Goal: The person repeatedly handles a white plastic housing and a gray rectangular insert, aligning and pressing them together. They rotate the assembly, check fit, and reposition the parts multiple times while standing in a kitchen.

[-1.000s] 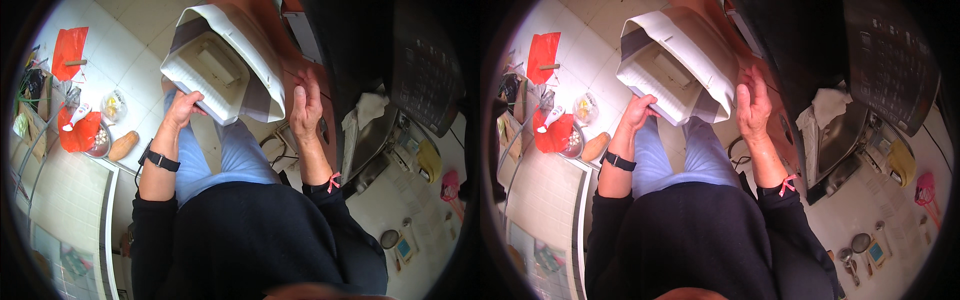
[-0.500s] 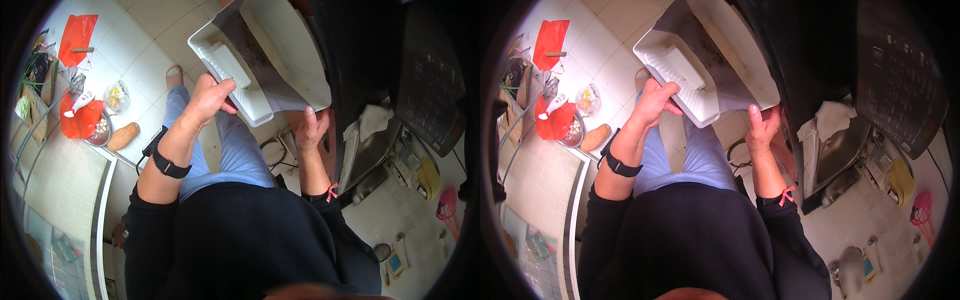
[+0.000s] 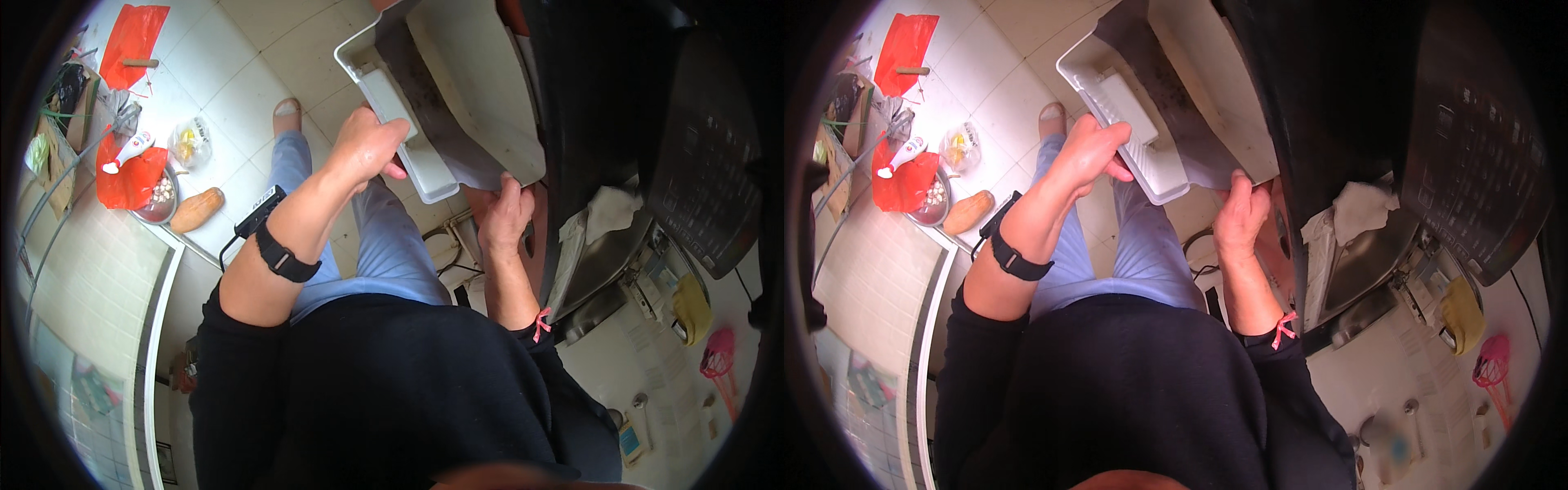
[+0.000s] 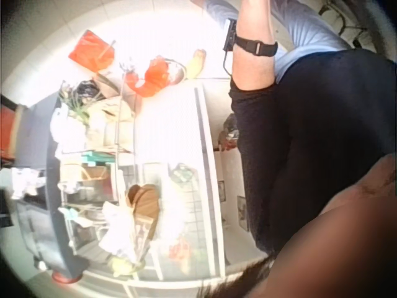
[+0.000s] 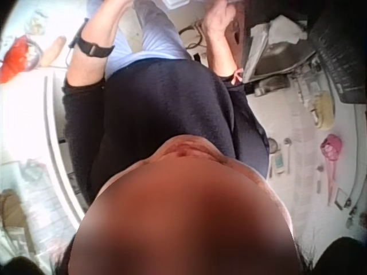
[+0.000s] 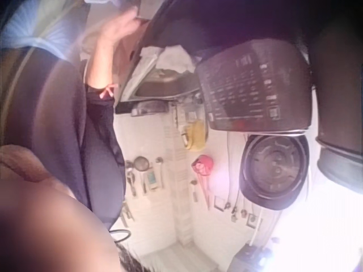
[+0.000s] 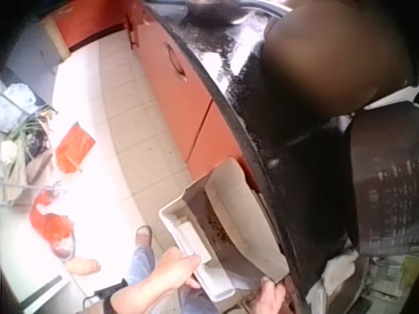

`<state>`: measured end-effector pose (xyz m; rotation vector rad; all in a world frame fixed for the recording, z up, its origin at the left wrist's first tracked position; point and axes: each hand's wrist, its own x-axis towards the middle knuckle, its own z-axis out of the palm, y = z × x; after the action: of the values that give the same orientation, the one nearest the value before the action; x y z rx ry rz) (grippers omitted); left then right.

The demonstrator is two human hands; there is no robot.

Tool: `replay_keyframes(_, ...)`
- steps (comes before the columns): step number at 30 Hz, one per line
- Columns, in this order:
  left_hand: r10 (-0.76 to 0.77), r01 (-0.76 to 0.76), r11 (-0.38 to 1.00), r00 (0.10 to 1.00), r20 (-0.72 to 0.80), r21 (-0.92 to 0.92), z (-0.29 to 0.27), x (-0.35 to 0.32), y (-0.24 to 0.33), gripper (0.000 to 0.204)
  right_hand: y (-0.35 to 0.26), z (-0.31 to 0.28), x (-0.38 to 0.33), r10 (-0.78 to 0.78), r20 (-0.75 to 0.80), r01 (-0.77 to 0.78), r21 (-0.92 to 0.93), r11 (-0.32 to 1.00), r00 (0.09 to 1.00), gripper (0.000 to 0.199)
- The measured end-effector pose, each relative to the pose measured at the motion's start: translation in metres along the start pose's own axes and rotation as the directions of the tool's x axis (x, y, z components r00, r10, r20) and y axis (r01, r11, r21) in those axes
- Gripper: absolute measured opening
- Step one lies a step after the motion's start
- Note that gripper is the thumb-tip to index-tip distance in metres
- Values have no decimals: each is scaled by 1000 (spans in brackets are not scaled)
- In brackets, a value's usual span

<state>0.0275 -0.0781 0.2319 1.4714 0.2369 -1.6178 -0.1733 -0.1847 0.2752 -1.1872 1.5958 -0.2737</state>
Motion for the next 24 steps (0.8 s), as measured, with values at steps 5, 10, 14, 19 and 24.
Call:
replay_keyframes(5,-11,10,999,1000,14,31,-6,-1,4,41,-2,33,-7,259,89,-264,52,963,962,33)
replay_keyframes(10,8,-17,997,991,132,70,-21,-5,6,46,-5,32,-1,324,94,-335,140,932,941,24)
replay_keyframes(14,363,-310,897,924,-124,317,-53,8,18,66,1,26,8,325,93,-337,184,923,941,20)
replay_keyframes(19,824,-492,467,544,-159,735,-43,36,41,61,11,27,11,248,103,-266,241,933,963,22)
replay_keyframes(24,785,-462,455,612,-97,761,-33,22,70,39,7,17,-7,234,100,-254,292,922,967,19)
